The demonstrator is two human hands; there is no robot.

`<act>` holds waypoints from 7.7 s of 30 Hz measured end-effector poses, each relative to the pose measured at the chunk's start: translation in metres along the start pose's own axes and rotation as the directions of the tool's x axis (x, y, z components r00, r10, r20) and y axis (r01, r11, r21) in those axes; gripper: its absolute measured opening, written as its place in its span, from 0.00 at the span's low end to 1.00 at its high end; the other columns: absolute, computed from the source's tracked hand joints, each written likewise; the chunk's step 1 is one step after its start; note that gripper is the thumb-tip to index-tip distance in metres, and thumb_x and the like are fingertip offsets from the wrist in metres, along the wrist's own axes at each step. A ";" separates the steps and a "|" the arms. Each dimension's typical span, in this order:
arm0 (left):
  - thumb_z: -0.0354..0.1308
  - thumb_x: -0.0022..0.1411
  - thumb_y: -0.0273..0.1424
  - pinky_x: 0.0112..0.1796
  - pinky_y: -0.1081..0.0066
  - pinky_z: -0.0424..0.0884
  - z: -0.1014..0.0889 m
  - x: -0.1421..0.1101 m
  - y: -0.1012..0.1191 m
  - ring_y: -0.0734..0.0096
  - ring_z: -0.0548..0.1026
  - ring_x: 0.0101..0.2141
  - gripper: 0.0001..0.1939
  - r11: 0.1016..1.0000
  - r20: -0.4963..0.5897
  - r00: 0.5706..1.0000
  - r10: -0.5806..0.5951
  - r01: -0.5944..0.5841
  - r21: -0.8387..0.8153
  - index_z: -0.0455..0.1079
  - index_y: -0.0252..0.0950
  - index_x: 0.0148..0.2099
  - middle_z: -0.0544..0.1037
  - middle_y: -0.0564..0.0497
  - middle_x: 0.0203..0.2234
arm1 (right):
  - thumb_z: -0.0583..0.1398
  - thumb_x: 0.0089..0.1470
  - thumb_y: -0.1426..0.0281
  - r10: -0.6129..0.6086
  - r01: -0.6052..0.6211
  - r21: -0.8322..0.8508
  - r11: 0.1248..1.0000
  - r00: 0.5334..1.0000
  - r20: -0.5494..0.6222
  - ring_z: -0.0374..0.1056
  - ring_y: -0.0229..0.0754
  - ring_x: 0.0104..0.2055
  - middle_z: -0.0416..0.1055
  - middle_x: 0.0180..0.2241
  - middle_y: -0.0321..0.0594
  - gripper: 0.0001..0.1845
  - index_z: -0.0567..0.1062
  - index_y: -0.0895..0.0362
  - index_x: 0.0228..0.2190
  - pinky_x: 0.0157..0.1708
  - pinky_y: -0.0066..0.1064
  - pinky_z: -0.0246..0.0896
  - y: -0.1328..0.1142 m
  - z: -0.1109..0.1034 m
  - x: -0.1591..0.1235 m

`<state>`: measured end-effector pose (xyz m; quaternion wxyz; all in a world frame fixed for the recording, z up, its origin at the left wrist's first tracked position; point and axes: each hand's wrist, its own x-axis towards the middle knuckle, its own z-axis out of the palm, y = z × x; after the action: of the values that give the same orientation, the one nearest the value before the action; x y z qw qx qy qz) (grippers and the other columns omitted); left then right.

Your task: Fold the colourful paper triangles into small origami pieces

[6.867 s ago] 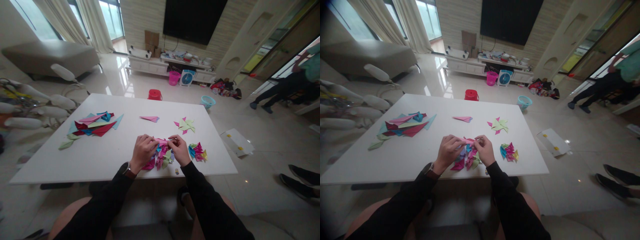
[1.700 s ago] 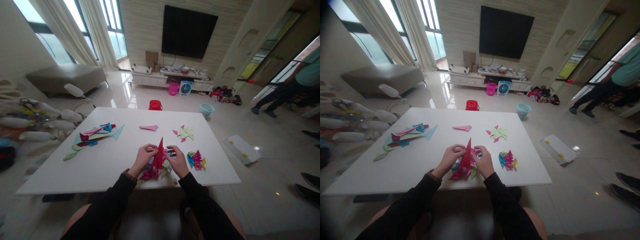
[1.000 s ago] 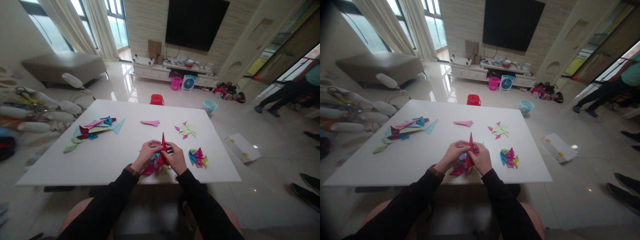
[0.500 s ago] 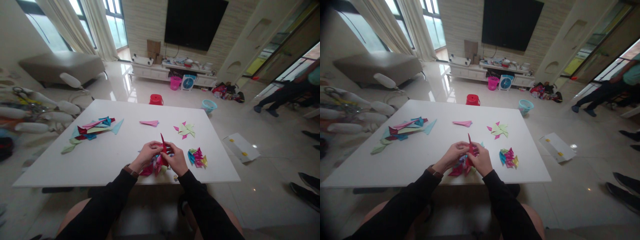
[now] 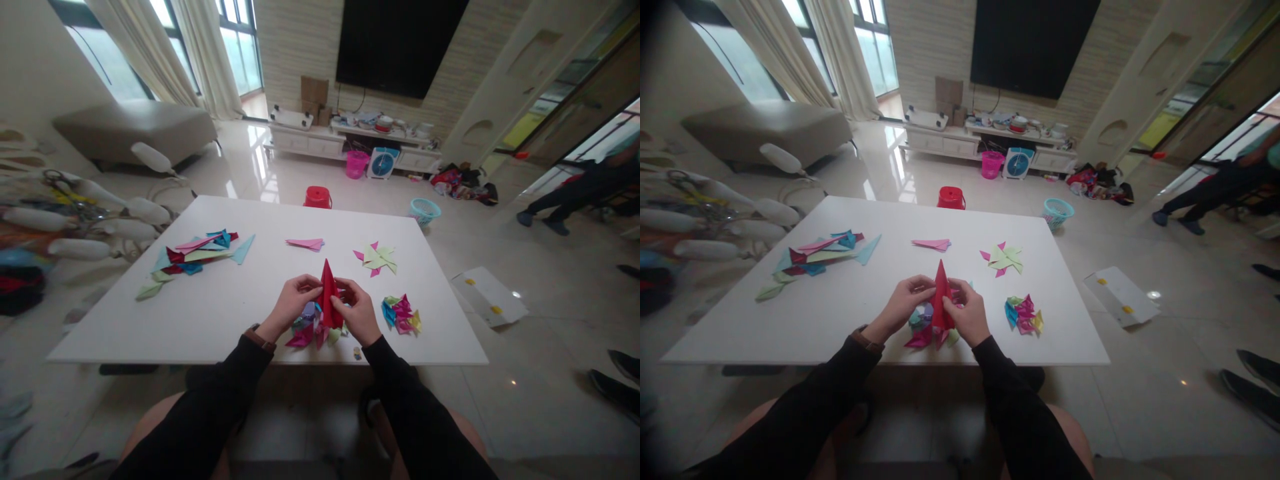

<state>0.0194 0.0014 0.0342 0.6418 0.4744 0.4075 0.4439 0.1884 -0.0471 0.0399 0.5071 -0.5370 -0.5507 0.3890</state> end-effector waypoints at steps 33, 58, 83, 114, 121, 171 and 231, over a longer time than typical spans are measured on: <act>0.72 0.49 0.39 0.34 0.69 0.74 0.004 0.004 -0.003 0.67 0.79 0.31 0.21 0.996 -0.013 0.999 -0.052 0.051 -0.072 0.74 0.33 0.42 0.82 0.47 0.31 | 0.64 0.52 0.68 0.018 -0.017 -0.046 0.999 1.000 0.004 0.74 0.42 0.35 0.78 0.34 0.39 0.14 0.76 0.55 0.43 0.37 0.33 0.70 0.003 -0.003 0.000; 0.68 0.55 0.45 0.30 0.71 0.73 -0.008 0.007 0.011 0.71 0.75 0.27 0.19 0.998 -0.095 0.994 0.050 -0.052 -0.023 0.80 0.32 0.35 0.79 0.48 0.28 | 0.65 0.53 0.65 0.034 -0.031 -0.094 0.995 0.999 0.031 0.73 0.43 0.32 0.78 0.29 0.38 0.10 0.79 0.56 0.37 0.37 0.34 0.69 0.005 -0.005 0.003; 0.70 0.54 0.44 0.33 0.71 0.74 -0.019 0.015 0.006 0.70 0.77 0.28 0.19 0.997 -0.126 0.990 0.064 -0.059 0.043 0.81 0.32 0.39 0.81 0.47 0.29 | 0.63 0.53 0.68 -0.005 0.009 -0.148 0.989 1.000 0.022 0.70 0.40 0.30 0.76 0.29 0.36 0.08 0.79 0.55 0.36 0.34 0.31 0.65 0.004 -0.012 0.003; 0.74 0.50 0.38 0.38 0.68 0.74 -0.032 0.017 0.004 0.68 0.79 0.31 0.19 0.994 -0.092 0.994 0.057 -0.047 0.103 0.80 0.31 0.39 0.82 0.46 0.30 | 0.61 0.52 0.70 -0.027 0.026 -0.110 0.994 1.000 -0.011 0.72 0.41 0.34 0.77 0.31 0.36 0.07 0.78 0.55 0.35 0.38 0.31 0.66 0.004 -0.012 0.004; 0.75 0.47 0.38 0.38 0.68 0.74 -0.034 0.019 0.003 0.68 0.79 0.30 0.17 0.998 -0.087 0.996 0.023 -0.019 0.057 0.79 0.32 0.36 0.82 0.47 0.29 | 0.62 0.53 0.69 -0.033 0.030 -0.143 0.989 0.999 -0.023 0.72 0.41 0.34 0.77 0.31 0.36 0.07 0.78 0.55 0.35 0.37 0.31 0.66 0.005 -0.014 0.005; 0.76 0.46 0.37 0.31 0.70 0.68 -0.045 0.010 0.025 0.72 0.74 0.27 0.19 0.981 0.067 0.981 -0.183 0.177 0.085 0.83 0.31 0.39 0.82 0.45 0.28 | 0.65 0.52 0.61 0.119 -0.035 0.290 0.956 0.953 -0.278 0.65 0.35 0.23 0.72 0.25 0.33 0.11 0.72 0.55 0.30 0.25 0.29 0.59 0.001 -0.032 0.012; 0.60 0.56 0.26 0.50 0.62 0.69 -0.212 0.182 -0.008 0.49 0.75 0.50 0.14 0.242 -0.500 0.851 0.159 0.457 0.856 0.75 0.28 0.45 0.79 0.33 0.45 | 0.61 0.59 0.64 0.031 -0.030 -0.223 0.974 0.999 0.004 0.69 0.39 0.26 0.73 0.27 0.36 0.08 0.76 0.55 0.34 0.28 0.30 0.63 -0.001 -0.020 -0.016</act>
<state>-0.1294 0.2264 -0.0385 0.1317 0.5905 0.7838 0.1399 0.2063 -0.0655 0.0424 0.4354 -0.5975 -0.5844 0.3344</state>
